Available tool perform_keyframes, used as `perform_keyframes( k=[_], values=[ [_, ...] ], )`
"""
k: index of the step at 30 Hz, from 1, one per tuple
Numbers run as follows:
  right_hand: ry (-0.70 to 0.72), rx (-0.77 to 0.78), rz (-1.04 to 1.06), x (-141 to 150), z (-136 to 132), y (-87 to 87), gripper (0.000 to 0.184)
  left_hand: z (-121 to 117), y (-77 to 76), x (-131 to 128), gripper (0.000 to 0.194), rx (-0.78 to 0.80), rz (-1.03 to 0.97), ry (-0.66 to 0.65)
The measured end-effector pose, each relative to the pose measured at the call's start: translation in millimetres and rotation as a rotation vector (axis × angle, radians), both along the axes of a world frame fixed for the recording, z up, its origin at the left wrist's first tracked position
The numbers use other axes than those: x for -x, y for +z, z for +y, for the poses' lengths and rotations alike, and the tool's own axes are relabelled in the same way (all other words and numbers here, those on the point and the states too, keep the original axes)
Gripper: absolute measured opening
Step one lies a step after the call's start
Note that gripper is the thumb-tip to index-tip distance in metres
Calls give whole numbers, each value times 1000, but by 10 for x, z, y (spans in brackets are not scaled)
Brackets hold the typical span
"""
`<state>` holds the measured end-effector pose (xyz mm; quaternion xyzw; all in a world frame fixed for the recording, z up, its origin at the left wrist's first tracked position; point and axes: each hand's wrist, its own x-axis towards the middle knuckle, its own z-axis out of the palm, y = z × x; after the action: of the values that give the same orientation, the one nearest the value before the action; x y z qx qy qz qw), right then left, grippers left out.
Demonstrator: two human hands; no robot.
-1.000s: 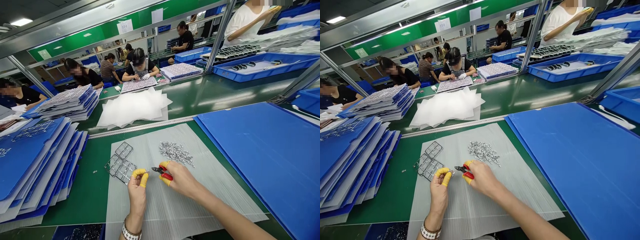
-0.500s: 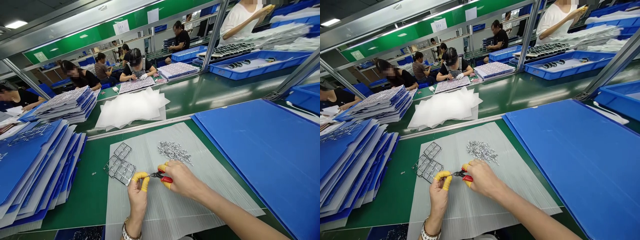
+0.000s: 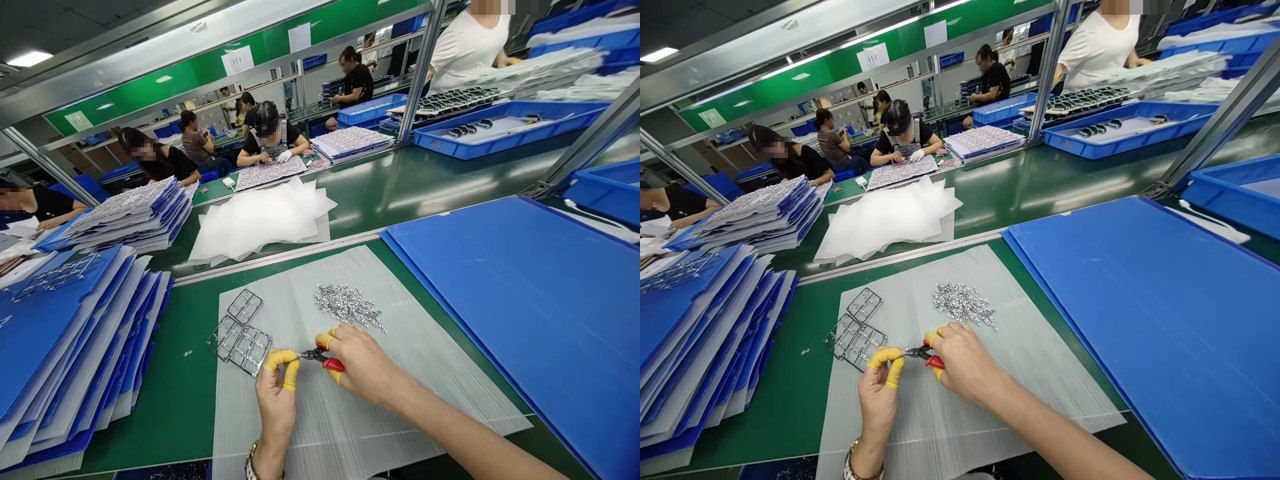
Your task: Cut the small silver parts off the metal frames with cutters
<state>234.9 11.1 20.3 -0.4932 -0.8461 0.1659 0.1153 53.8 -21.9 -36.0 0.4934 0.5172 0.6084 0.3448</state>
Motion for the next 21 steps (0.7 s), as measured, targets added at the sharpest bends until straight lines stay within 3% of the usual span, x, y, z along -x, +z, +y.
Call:
perform_keyframes(
  k=[13,21],
  values=[
    [41,68,-6,-54,23,-9,15,-3,-41,24,11,-2,28,-23],
    [-103,243,168,-122,90,-162,6,80,-36,-70,26,240,-191,38]
  ],
)
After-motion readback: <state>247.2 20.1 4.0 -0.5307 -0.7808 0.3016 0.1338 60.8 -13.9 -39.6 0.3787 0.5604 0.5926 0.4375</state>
